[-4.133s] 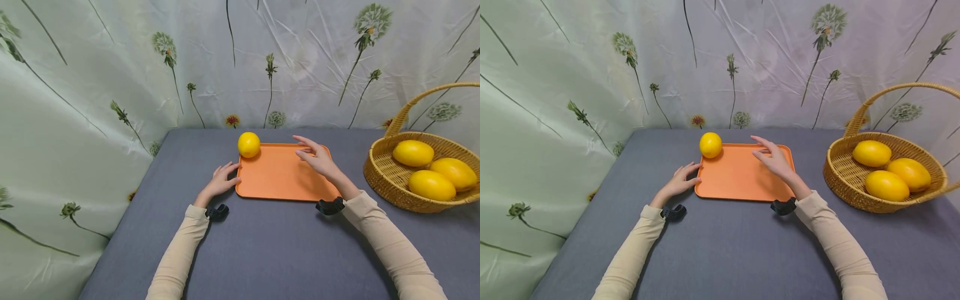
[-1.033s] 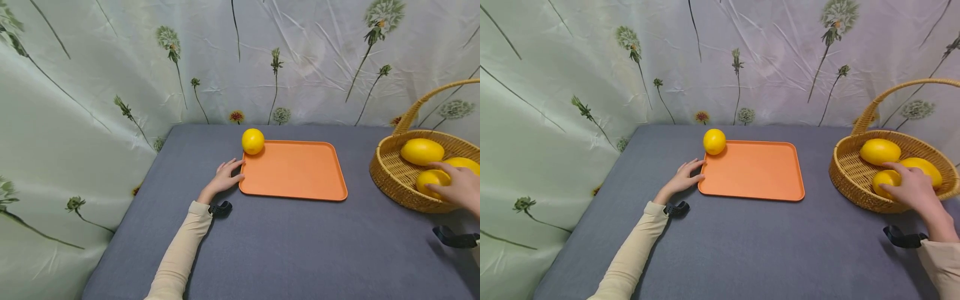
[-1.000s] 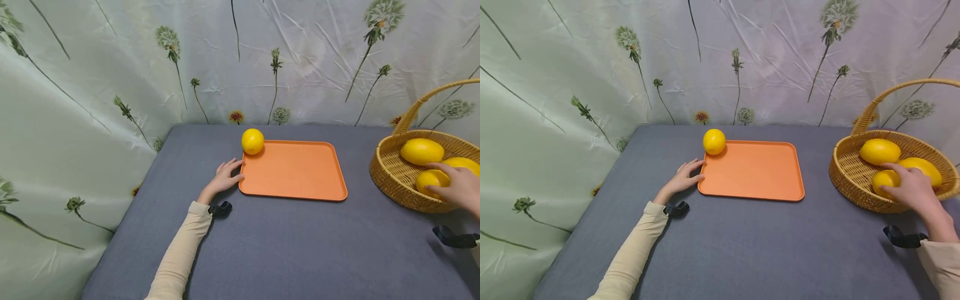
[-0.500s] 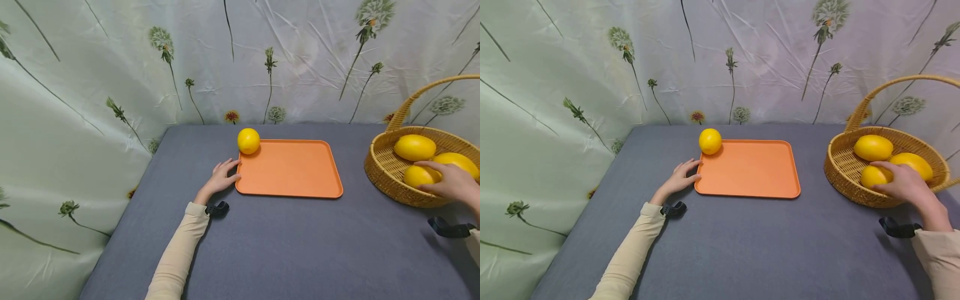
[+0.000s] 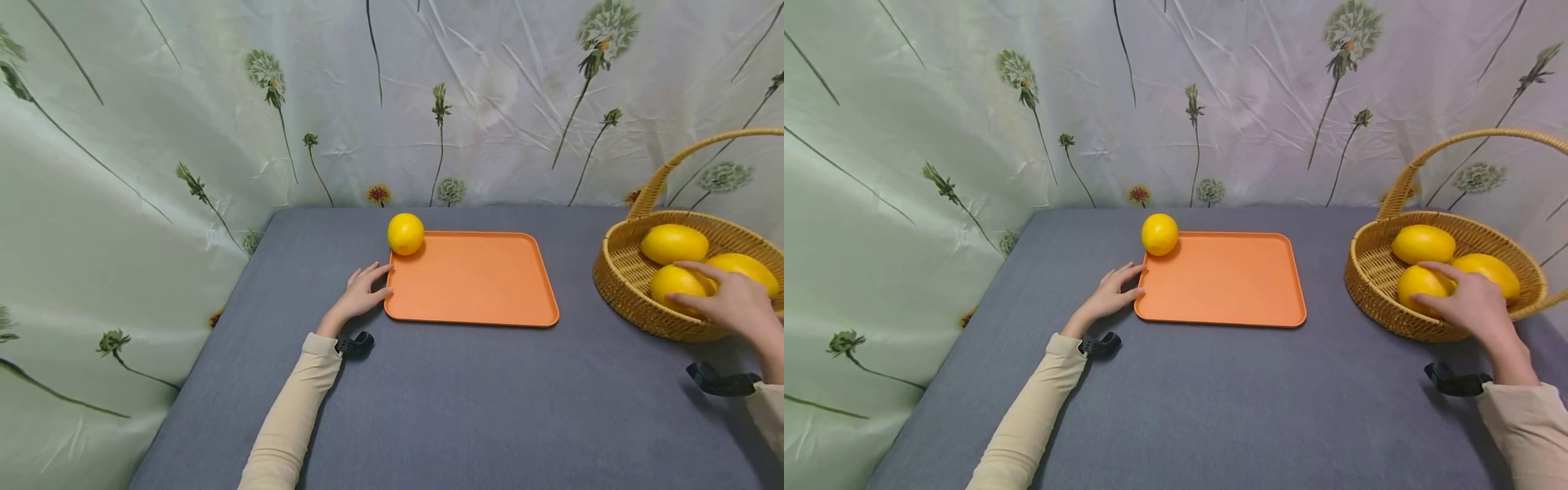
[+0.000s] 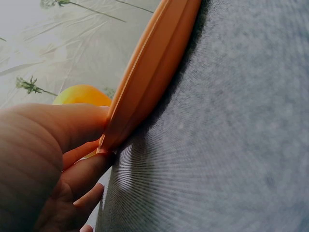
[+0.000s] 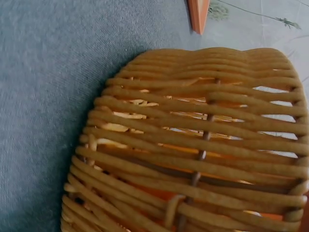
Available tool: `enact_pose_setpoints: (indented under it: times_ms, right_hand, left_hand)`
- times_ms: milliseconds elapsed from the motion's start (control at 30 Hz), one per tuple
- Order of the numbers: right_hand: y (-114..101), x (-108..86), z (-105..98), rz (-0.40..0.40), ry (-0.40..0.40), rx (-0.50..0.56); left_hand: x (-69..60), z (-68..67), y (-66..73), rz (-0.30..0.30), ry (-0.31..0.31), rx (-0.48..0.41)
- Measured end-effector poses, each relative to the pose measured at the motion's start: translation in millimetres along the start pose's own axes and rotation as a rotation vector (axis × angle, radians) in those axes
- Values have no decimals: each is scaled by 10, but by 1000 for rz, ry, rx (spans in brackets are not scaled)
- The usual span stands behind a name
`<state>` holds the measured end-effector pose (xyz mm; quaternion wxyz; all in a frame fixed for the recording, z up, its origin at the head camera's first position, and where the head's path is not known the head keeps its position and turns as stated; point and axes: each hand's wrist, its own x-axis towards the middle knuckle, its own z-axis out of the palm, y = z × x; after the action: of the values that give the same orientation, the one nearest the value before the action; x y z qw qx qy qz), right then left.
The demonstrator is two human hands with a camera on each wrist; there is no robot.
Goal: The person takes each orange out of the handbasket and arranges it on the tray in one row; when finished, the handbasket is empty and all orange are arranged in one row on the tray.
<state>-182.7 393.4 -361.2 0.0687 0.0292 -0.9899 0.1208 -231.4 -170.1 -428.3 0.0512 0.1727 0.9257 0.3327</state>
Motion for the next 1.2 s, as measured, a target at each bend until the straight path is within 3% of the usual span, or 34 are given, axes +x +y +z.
enact_pose_setpoints:
  times_ms: [200,400,733,967,1200]
  right_hand:
    - [0,-24,45,59,51,84]
    - [-51,-12,58,77,49,132]
    - [-183,-17,73,220,63,293]
    - [157,139,332,288,193,373]
    - [481,325,533,269,263,440]
  left_hand:
    - [1,6,-9,-11,-8,-4]
    - [3,-18,-20,-8,-1,6]
    - [-4,22,-22,8,7,-1]
    - [-3,10,-7,8,4,2]
    - [-9,15,-4,-5,0,6]
